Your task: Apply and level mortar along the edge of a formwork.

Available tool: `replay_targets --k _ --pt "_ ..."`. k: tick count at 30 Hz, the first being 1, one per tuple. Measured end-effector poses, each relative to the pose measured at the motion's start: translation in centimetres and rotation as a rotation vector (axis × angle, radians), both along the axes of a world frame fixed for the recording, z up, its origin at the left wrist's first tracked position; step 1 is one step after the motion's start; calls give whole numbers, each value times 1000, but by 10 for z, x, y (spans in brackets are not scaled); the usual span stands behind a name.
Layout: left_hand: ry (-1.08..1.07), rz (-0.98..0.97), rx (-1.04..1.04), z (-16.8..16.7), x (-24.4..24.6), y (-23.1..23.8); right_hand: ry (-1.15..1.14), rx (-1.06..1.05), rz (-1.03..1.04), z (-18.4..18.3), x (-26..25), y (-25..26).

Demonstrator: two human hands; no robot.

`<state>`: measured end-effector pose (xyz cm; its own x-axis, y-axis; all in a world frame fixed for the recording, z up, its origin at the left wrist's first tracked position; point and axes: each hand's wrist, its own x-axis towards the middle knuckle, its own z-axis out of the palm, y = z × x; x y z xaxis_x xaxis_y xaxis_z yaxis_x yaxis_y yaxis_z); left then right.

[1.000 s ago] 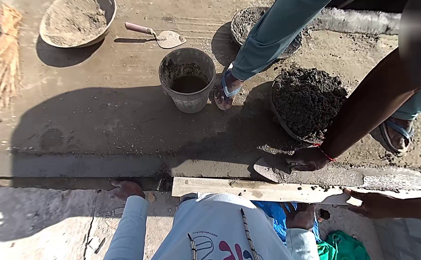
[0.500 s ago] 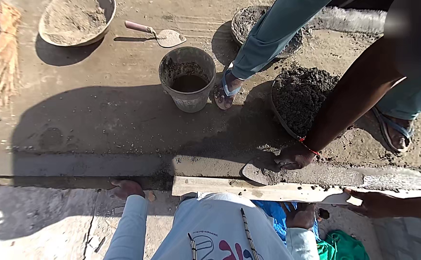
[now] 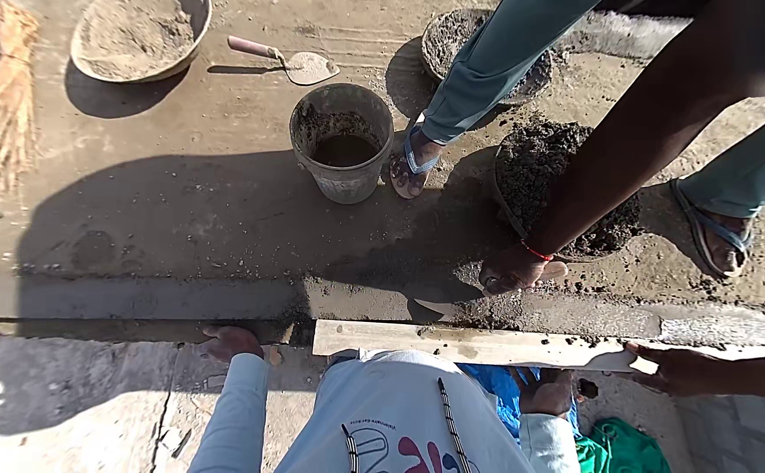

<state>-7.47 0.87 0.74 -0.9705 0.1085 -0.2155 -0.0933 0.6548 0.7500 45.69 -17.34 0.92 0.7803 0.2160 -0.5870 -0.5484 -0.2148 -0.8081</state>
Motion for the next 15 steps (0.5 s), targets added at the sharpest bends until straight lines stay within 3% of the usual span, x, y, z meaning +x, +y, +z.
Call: replay_targets --k 15 --pt "-15 10 8 -3 -3 0 -1 9 -20 -2 1 0"
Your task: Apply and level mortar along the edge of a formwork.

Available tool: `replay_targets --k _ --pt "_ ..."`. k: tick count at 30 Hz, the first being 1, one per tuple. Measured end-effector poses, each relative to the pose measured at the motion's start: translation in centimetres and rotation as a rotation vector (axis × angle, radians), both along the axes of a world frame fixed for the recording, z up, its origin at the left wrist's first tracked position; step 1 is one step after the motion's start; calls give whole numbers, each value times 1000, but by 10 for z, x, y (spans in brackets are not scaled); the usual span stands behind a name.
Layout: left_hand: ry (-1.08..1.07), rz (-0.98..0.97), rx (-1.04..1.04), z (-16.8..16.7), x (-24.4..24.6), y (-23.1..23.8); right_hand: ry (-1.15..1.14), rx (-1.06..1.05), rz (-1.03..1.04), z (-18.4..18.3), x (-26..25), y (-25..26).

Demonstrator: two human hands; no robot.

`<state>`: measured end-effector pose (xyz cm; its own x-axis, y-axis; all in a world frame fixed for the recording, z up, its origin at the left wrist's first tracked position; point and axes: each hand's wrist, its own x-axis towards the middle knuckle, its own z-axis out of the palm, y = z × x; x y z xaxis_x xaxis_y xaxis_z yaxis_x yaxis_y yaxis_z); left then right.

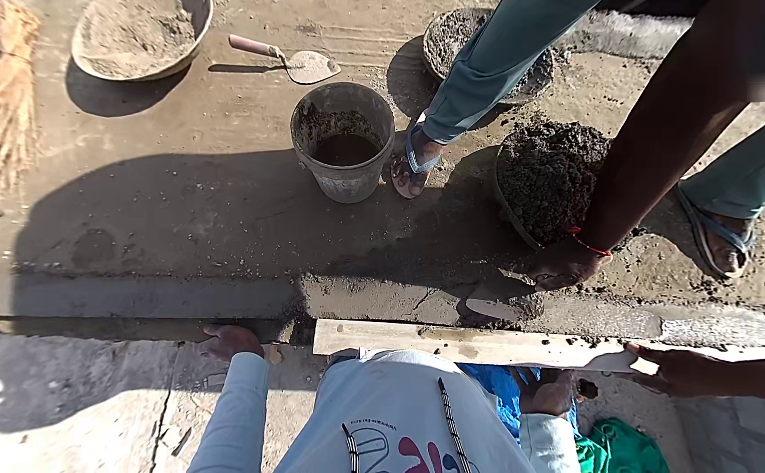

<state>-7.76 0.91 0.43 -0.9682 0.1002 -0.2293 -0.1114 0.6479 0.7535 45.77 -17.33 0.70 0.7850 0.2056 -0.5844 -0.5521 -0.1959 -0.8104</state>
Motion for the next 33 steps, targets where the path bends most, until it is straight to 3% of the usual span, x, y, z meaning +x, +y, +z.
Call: replay_targets --k 33 --pt "17 18 25 -4 -2 0 -11 -7 -17 -1 0 0"
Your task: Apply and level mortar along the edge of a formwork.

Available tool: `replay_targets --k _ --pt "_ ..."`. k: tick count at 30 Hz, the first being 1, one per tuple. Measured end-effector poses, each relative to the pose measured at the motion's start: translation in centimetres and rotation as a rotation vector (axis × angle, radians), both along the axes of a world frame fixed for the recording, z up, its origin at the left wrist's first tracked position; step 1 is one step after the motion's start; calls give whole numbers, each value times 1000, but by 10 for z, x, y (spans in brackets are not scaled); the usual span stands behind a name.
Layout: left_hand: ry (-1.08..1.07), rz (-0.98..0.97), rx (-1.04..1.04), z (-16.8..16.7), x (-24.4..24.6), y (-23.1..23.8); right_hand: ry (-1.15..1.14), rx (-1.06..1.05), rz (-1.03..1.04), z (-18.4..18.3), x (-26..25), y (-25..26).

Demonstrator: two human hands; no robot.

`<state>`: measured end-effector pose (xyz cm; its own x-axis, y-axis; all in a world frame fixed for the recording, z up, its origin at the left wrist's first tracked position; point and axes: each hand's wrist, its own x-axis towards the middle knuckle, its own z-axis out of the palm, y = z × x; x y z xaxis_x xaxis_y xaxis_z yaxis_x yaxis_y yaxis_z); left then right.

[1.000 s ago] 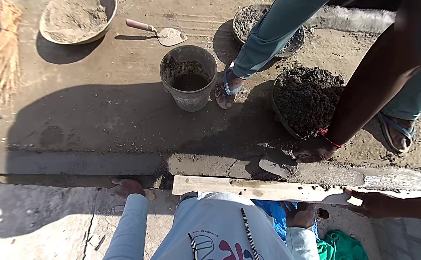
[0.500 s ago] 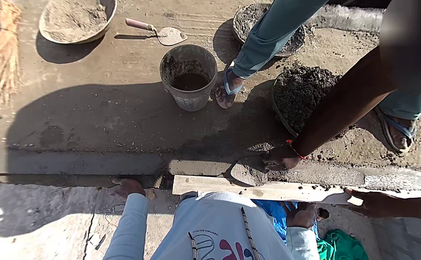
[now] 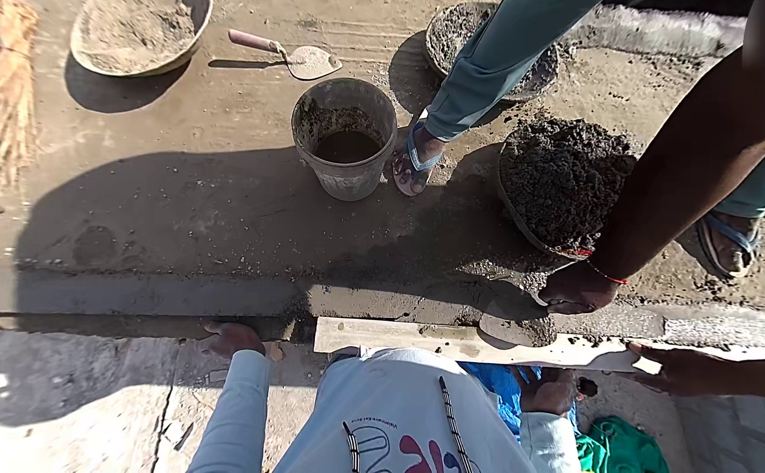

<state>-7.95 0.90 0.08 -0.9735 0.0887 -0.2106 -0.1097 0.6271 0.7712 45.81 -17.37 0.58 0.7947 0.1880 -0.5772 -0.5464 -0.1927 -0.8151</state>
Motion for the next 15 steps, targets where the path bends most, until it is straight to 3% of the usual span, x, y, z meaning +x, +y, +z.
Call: replay_targets --k 15 --pt "-36 -20 -49 -2 -1 -1 7 6 39 2 -1 0"
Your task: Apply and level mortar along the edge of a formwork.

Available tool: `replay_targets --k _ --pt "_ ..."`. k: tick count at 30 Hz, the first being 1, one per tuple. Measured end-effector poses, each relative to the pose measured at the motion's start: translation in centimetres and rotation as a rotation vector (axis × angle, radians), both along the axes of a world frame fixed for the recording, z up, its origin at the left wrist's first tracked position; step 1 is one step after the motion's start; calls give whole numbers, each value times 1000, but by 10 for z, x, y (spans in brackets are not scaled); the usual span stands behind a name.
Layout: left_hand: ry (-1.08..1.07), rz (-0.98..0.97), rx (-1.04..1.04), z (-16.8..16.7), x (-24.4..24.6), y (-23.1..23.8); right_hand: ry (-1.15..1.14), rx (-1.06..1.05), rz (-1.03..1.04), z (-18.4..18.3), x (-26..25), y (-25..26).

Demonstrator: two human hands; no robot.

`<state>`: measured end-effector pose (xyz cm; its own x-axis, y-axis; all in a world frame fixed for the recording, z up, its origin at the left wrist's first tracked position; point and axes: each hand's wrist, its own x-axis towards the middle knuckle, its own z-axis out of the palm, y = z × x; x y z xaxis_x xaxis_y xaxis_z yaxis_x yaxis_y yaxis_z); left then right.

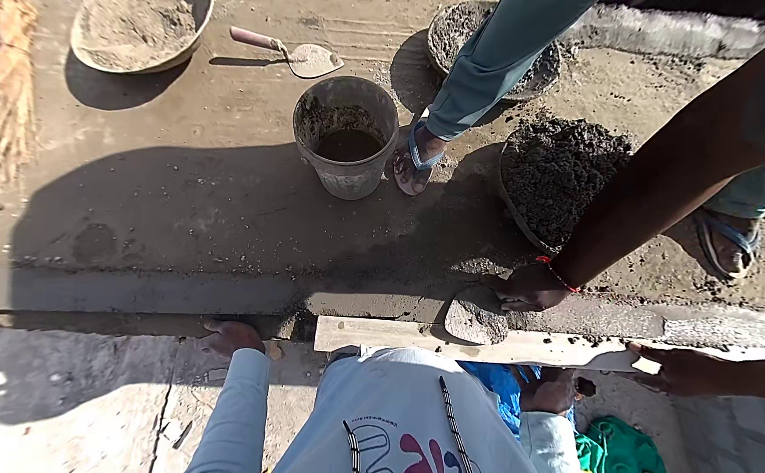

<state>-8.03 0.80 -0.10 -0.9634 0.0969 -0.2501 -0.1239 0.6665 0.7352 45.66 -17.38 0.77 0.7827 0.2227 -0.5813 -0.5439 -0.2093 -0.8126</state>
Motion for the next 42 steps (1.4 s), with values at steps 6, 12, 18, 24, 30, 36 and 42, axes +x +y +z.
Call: replay_targets --k 6,12,18,24,30,36,42 --pt "4 9 26 -1 -1 0 -2 6 -19 -1 1 0" --pt "11 11 38 2 2 0 -3 19 2 -7 4 -4" --pt "6 14 52 2 2 1 3 35 -7 -7 5 -4" --pt "33 -3 50 4 2 1 11 19 5 -5 4 -3" --pt "32 -9 49 -1 -1 0 9 1 -6 3 -1 1" --pt "38 -2 64 -4 -2 0 6 12 14 -1 2 -2" --pt "37 1 56 -1 1 1 2 12 11 3 1 0"
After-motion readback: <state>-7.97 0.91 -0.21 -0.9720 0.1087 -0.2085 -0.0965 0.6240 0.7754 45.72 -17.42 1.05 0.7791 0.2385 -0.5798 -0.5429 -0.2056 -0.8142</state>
